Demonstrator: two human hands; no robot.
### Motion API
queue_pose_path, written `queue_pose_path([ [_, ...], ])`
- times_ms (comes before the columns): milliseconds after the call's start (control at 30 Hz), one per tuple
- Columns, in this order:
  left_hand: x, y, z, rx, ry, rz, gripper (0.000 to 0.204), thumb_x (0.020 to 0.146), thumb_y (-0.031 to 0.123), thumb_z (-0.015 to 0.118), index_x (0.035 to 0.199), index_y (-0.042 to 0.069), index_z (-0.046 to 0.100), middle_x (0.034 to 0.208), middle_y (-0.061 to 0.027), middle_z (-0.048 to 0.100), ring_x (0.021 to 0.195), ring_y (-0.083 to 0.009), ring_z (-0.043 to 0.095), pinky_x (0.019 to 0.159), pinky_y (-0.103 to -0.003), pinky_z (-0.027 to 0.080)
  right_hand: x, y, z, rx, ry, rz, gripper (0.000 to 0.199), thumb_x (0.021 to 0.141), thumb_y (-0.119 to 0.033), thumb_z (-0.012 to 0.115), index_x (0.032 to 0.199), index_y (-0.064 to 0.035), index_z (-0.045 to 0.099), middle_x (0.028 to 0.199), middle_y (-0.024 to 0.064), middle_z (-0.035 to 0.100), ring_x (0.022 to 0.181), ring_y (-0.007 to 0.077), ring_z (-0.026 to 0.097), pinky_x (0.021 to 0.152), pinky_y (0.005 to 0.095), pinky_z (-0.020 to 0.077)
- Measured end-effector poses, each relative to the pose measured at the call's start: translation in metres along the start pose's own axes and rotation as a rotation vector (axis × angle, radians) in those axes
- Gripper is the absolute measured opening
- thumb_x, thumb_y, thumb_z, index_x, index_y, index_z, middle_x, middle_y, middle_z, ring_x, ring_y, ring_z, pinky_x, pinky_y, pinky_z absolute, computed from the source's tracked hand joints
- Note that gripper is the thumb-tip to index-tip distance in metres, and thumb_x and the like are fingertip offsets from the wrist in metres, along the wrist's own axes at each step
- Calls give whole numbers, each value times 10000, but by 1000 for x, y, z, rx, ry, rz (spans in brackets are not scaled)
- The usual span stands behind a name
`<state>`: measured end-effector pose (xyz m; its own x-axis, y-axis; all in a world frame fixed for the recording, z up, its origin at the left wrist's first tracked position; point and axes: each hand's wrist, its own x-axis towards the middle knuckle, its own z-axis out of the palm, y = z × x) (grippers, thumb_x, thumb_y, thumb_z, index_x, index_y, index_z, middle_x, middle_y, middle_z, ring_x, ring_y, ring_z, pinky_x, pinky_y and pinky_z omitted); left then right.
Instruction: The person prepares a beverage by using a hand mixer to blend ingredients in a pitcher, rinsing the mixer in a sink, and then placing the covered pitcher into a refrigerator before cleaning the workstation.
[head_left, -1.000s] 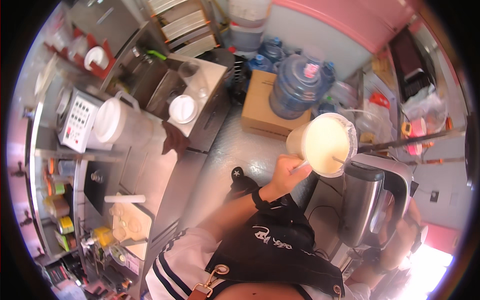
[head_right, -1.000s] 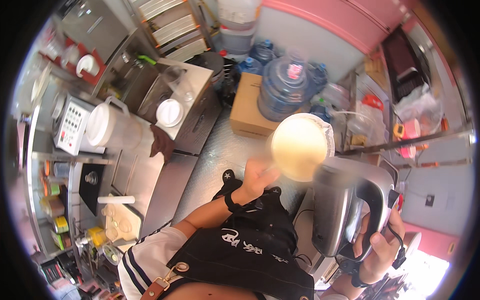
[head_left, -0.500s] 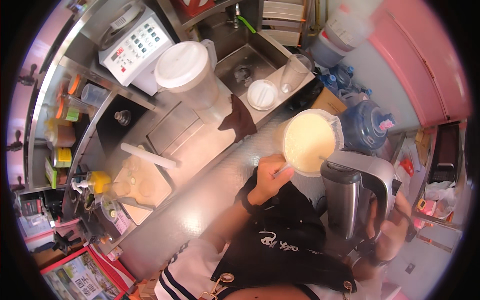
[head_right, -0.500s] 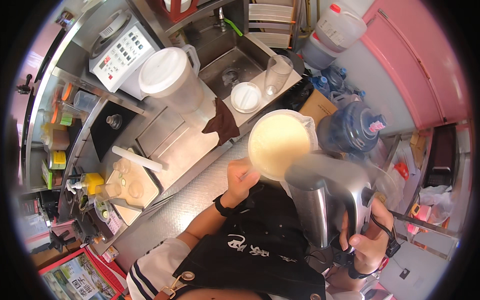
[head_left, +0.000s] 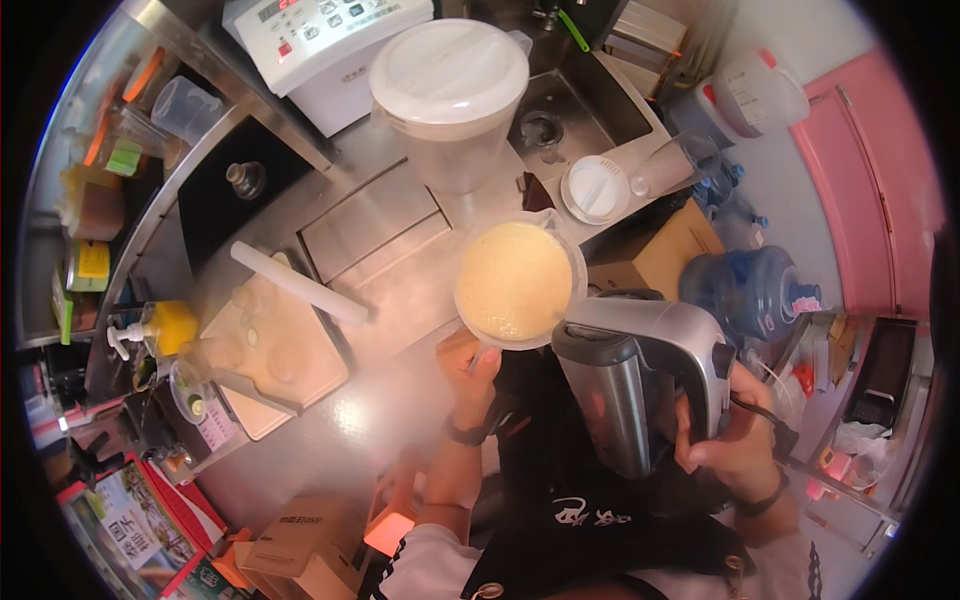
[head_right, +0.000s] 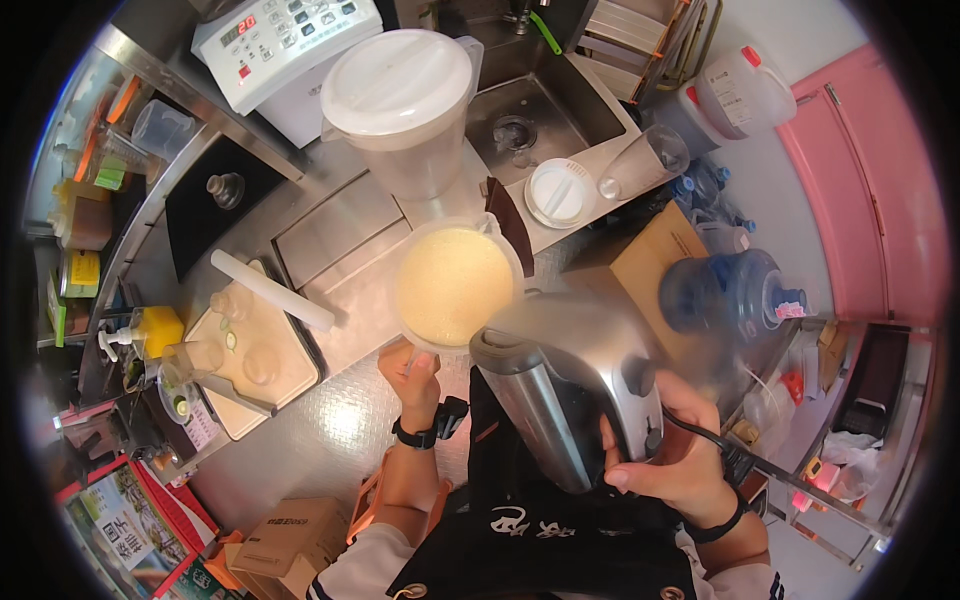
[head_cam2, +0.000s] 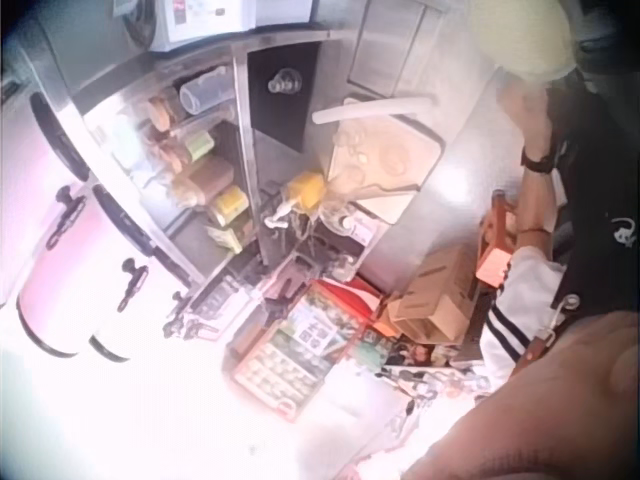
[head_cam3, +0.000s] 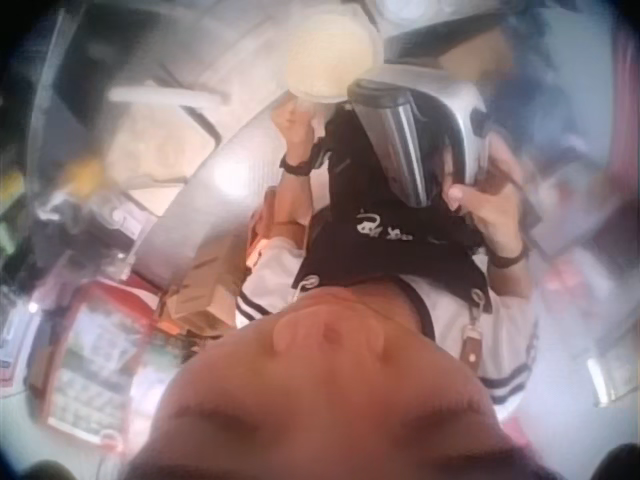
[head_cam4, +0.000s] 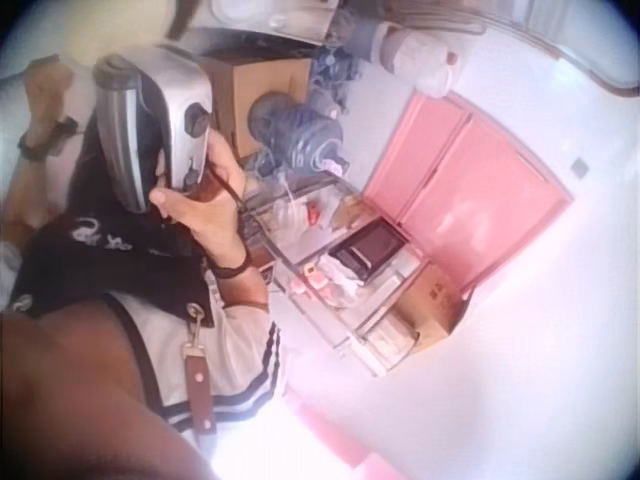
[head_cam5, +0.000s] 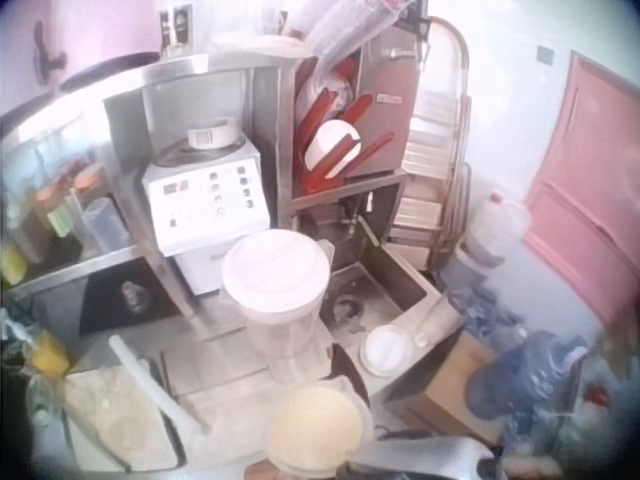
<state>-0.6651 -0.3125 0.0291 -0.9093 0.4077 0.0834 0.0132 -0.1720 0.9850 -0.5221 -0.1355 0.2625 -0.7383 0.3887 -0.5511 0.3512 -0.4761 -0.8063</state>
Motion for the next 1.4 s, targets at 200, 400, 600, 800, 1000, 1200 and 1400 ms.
queue_pose_path([
  [200,10,-20,-17,-87,253,77,537,843,295,631,495,59,298,487,17,313,440,-82,265,438,-274,161,33,10,23,-120,-101,73,549,640,8,813,1099,8,512,839,80,609,685,125,599,610,248,488],
  [400,18,-21,-26,-183,304,-4,553,860,320,623,508,74,276,489,25,294,439,-78,257,434,-272,157,49,4,34,-196,-127,59,470,677,47,757,1080,21,516,794,81,594,620,123,577,560,249,464],
  [600,20,-25,-27,-98,264,24,568,896,361,585,503,65,301,473,20,301,430,-85,278,431,-267,182,45,-8,42,-161,-34,4,414,723,-51,708,1045,53,469,617,126,523,423,161,501,403,268,425],
  [800,22,-12,-41,311,222,79,511,944,395,466,614,5,473,550,-35,431,515,-144,421,481,-303,308,42,-34,40,-116,-23,-41,339,765,-91,629,1030,51,473,616,107,513,383,147,454,353,263,393],
  [1000,-23,29,-30,473,557,143,306,918,243,435,761,1,536,774,-140,532,712,-273,515,706,-348,421,39,-61,31,-124,-84,-31,279,808,-107,567,1026,36,468,610,72,462,374,125,429,336,258,383],
  [1200,-34,28,42,520,-169,97,185,834,207,654,932,51,638,1365,-211,445,1159,-392,480,983,-435,381,39,-77,24,-36,-101,0,277,830,-140,546,1044,13,457,631,51,444,365,117,413,322,260,372],
  [1400,-29,-25,73,567,-52,-127,292,838,219,656,1096,90,606,1387,-216,396,1189,-438,441,1023,-442,356,46,-83,22,-3,-109,60,273,830,-150,591,1053,-17,504,646,40,494,384,140,433,361,287,362],
])
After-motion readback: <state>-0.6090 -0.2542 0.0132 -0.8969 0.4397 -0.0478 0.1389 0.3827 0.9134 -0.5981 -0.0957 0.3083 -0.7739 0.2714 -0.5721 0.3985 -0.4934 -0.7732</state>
